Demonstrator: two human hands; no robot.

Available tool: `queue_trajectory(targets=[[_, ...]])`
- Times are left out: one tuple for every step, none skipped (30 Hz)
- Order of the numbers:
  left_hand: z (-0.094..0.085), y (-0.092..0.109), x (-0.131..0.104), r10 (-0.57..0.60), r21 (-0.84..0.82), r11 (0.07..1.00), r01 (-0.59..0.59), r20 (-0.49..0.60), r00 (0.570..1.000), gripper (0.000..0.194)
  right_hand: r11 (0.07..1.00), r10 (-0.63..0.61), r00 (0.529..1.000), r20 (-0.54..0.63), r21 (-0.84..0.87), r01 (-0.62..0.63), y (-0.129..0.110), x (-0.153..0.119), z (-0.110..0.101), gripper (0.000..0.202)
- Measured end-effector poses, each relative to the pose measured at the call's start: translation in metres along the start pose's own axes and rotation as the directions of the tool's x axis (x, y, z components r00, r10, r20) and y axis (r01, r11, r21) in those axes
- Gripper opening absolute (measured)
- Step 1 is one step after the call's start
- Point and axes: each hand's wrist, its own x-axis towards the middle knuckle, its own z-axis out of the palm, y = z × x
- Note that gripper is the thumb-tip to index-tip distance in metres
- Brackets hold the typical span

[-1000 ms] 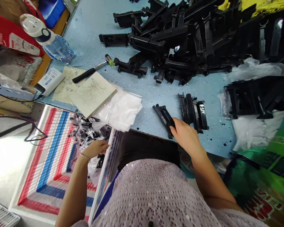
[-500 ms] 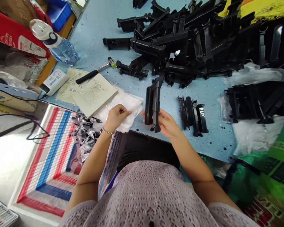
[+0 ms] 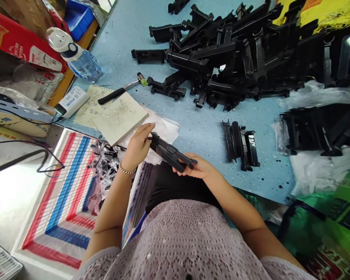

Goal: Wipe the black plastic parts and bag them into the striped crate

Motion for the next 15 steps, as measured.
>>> queue_trajectory(targets=[[0.001, 0.002, -0.004, 0.023, -0.009, 1.0, -0.023, -0.017, 1.0, 0.054, 0.999, 0.022, 1.0, 0.009, 0.036, -0.022, 0.002, 0.005, 0.0, 0.029], [0.002, 0.005, -0.011, 0.061, -0.011, 0.998, -0.061, -0.028, 0.998, 0.056, 0.999, 0.013, 1.0, 0.0, 0.051, -0.013, 0.004, 0.012, 0.0, 0.029], [0.005, 0.01, -0.018, 0.116, -0.013, 0.993, -0.117, -0.026, 0.993, 0.058, 0.999, -0.025, 0.999, -0.036, 0.023, 0.026, 0.005, 0.019, 0.001, 0.03], [0.009, 0.016, -0.026, 0.184, -0.023, 0.983, -0.184, -0.006, 0.983, 0.061, 0.996, -0.081, 0.993, -0.088, -0.04, 0.078, 0.006, 0.025, 0.003, 0.031], [0.014, 0.022, -0.033, 0.251, -0.046, 0.967, -0.25, 0.032, 0.967, 0.064, 0.985, -0.146, 0.978, -0.146, -0.115, 0.13, 0.006, 0.03, 0.006, 0.031], [0.019, 0.03, -0.04, 0.312, -0.083, 0.949, -0.305, 0.075, 0.947, 0.067, 0.962, -0.221, 0.953, -0.209, -0.206, 0.178, 0.006, 0.032, 0.011, 0.029], [0.023, 0.037, -0.046, 0.354, -0.126, 0.932, -0.34, 0.116, 0.928, 0.07, 0.924, -0.307, 0.911, -0.275, -0.315, 0.216, 0.006, 0.031, 0.016, 0.027], [0.026, 0.045, -0.05, 0.378, -0.166, 0.92, -0.354, 0.146, 0.914, 0.07, 0.869, -0.396, 0.858, -0.326, -0.434, 0.236, 0.006, 0.027, 0.023, 0.026], [0.025, 0.053, -0.054, 0.386, -0.193, 0.915, -0.355, 0.163, 0.908, 0.069, 0.802, -0.472, 0.813, -0.341, -0.548, 0.236, 0.006, 0.021, 0.03, 0.029], [0.021, 0.061, -0.059, 0.386, -0.203, 0.914, -0.351, 0.166, 0.908, 0.067, 0.727, -0.522, 0.795, -0.309, -0.648, 0.226, 0.006, 0.013, 0.037, 0.032], [0.014, 0.067, -0.064, 0.378, -0.194, 0.918, -0.345, 0.165, 0.911, 0.065, 0.646, -0.54, 0.808, -0.237, -0.732, 0.217, 0.005, 0.004, 0.043, 0.035], [0.002, 0.071, -0.071, 0.355, -0.171, 0.929, -0.327, 0.173, 0.919, 0.062, 0.58, -0.514, 0.847, -0.14, -0.783, 0.223, 0.004, -0.007, 0.048, 0.036], [-0.012, 0.072, -0.08, 0.314, -0.139, 0.947, -0.29, 0.198, 0.929, 0.058, 0.545, -0.457, 0.888, -0.041, -0.803, 0.243, 0.001, -0.018, 0.05, 0.035], [-0.027, 0.068, -0.091, 0.251, -0.1, 0.967, -0.234, 0.24, 0.938, 0.053, 0.518, -0.412, 0.911, 0.029, -0.815, 0.26, -0.004, -0.03, 0.051, 0.035], [-0.041, 0.059, -0.103, 0.154, -0.055, 0.988, -0.144, 0.312, 0.937, 0.048, 0.479, -0.412, 0.91, 0.043, -0.84, 0.256, -0.011, -0.042, 0.048, 0.034]])
